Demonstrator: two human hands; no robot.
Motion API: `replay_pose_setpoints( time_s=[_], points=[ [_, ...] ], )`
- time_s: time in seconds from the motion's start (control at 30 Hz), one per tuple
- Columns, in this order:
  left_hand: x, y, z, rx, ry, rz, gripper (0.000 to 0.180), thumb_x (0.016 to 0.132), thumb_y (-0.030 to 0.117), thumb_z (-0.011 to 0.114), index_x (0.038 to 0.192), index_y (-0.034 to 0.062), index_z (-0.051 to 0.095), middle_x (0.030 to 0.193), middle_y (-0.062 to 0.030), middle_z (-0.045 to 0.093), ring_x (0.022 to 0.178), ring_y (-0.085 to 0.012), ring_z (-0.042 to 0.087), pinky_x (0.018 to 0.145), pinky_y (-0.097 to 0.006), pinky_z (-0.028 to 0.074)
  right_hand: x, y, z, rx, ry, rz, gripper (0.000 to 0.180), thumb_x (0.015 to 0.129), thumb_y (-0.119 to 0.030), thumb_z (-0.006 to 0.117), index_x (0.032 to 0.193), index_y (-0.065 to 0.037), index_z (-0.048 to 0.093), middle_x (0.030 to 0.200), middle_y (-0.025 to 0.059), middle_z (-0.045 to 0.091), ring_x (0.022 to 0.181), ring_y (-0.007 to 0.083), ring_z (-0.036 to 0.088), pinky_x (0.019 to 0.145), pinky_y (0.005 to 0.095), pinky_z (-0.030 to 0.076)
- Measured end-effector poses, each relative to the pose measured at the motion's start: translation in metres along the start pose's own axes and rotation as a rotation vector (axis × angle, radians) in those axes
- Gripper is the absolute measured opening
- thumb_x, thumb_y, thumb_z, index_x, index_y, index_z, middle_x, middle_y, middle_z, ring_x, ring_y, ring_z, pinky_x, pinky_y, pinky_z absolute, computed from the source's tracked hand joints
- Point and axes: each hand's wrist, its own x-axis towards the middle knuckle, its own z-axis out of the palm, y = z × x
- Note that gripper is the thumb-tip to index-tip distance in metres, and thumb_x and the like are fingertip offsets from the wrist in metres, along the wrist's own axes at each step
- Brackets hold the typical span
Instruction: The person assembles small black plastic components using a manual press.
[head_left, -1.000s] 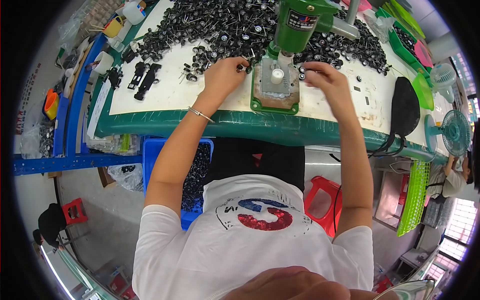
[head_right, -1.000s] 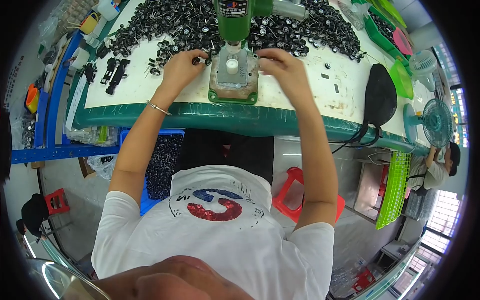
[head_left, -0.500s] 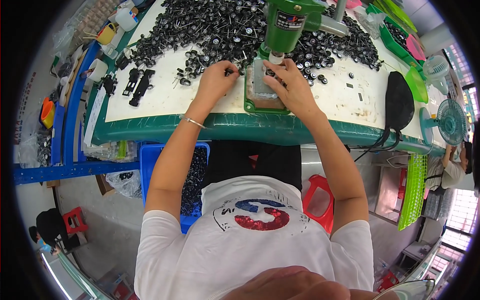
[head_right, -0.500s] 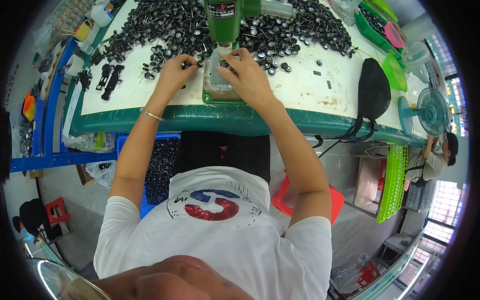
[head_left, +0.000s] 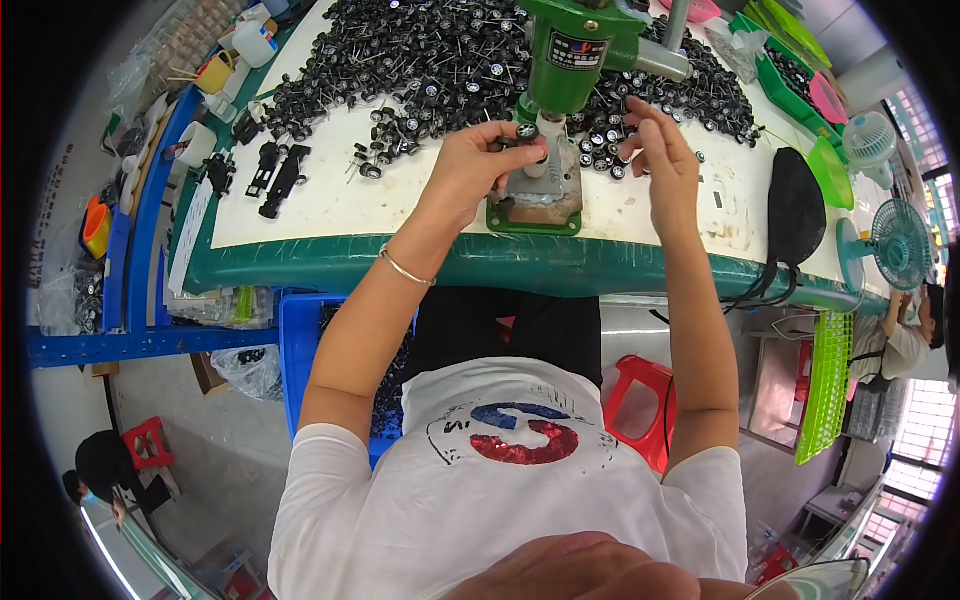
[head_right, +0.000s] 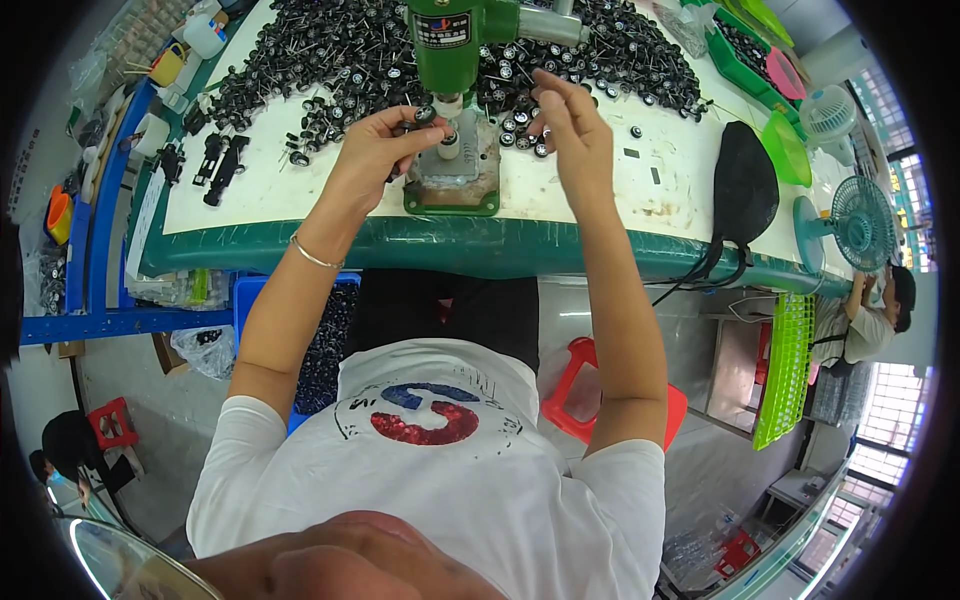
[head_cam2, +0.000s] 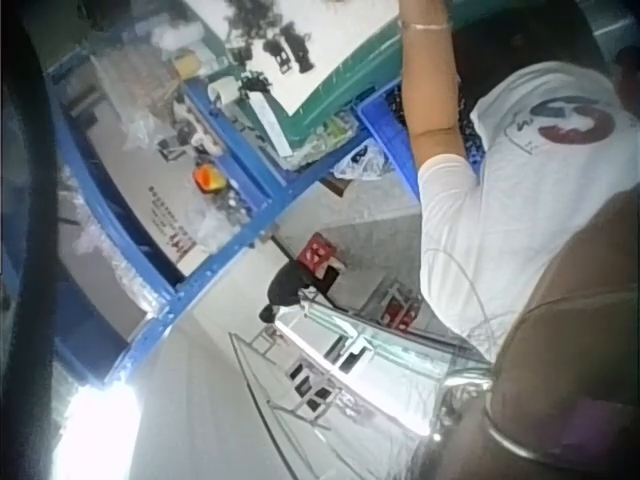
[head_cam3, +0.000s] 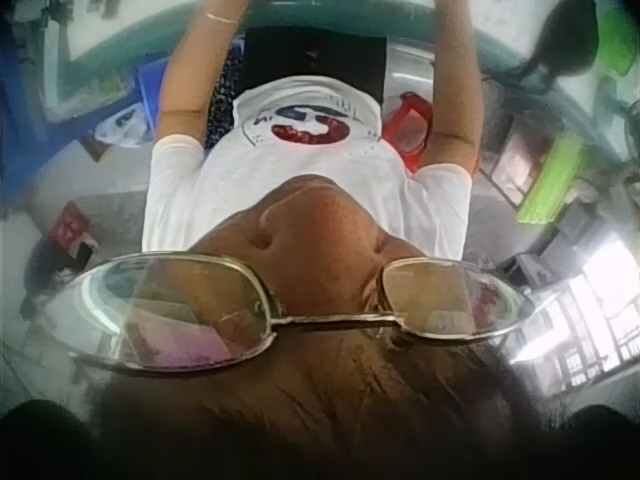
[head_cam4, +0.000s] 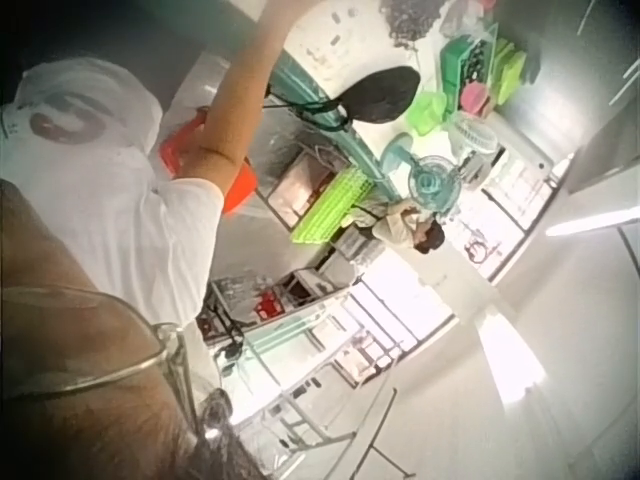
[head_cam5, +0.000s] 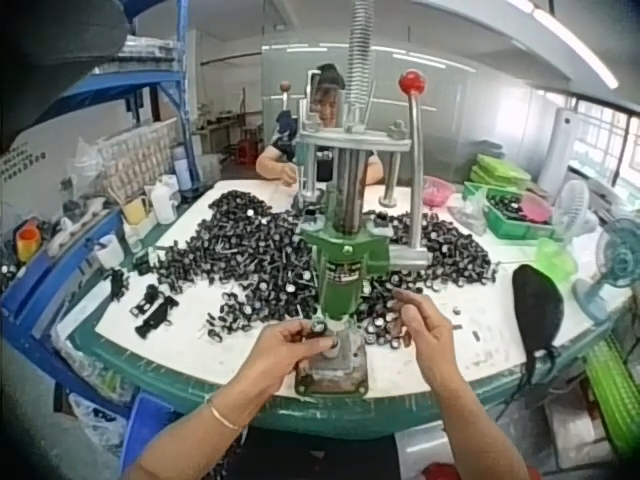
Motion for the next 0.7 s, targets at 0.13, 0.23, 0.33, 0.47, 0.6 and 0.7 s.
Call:
replay_pose_setpoints(
  time_s=[0.13,0.23,0.33,0.47,0.6,0.7],
  points=[
    [0.004,0.000,0.003,0.132,0.105,0.035,0.017,0.076,0.012,0.077,0.089,0.0031,0.071,0.069,0.0016,0.060,0.049,-0.0036,0.042,0.045,-0.019,0.031,0.014,-0.003,-0.016,0.080,0.042,-0.070,0.035,0.097,-0.026,0.053,0.122,-0.002,0.060,0.105,0.0068,0.063,0.073,0.0047,0.056,0.055,0.0170,0.038],
    [-0.003,0.007,0.004,0.364,0.120,0.039,0.016,0.077,0.013,0.076,0.088,0.0024,0.072,0.065,0.0009,0.059,0.049,-0.0048,0.044,0.044,-0.020,0.033,0.022,-0.009,-0.025,0.121,0.078,-0.080,0.035,0.097,-0.026,0.054,0.121,-0.001,0.061,0.104,0.0069,0.064,0.071,0.0049,0.056,0.055,0.0172,0.038],
    [-0.004,0.009,0.008,0.447,0.106,0.090,0.016,0.077,0.014,0.075,0.087,0.0018,0.072,0.065,0.0001,0.059,0.048,-0.0056,0.045,0.044,-0.021,0.035,0.032,-0.017,-0.027,0.171,0.106,-0.109,0.036,0.097,-0.027,0.053,0.121,-0.001,0.061,0.103,0.0067,0.064,0.070,0.0059,0.057,0.054,0.0176,0.039],
    [0.002,0.014,0.018,0.391,0.101,0.046,0.017,0.077,0.014,0.075,0.089,0.0014,0.072,0.065,0.0002,0.059,0.048,-0.0059,0.045,0.044,-0.022,0.035,0.055,-0.035,-0.031,0.229,0.073,-0.165,0.040,0.098,-0.028,0.051,0.124,0.002,0.057,0.106,0.0076,0.061,0.073,0.0084,0.056,0.055,0.0198,0.038],
    [0.008,0.004,0.015,0.218,0.150,0.069,0.016,0.075,0.015,0.079,0.086,0.0047,0.072,0.068,0.0022,0.062,0.045,-0.0037,0.042,0.043,-0.019,0.033,0.084,-0.084,-0.008,0.283,0.111,-0.195,0.034,0.098,-0.031,0.050,0.108,-0.001,0.062,0.089,0.0039,0.059,0.068,0.0090,0.052,0.055,0.0220,0.038],
    [0.012,0.005,0.017,0.192,0.120,0.082,0.015,0.075,0.014,0.079,0.086,0.0045,0.072,0.069,0.0021,0.063,0.045,-0.0037,0.042,0.043,-0.019,0.033,0.106,-0.131,0.001,0.235,0.049,-0.214,0.034,0.099,-0.036,0.050,0.107,-0.004,0.061,0.091,0.0009,0.062,0.081,0.0078,0.057,0.065,0.0215,0.045]
  ],
)
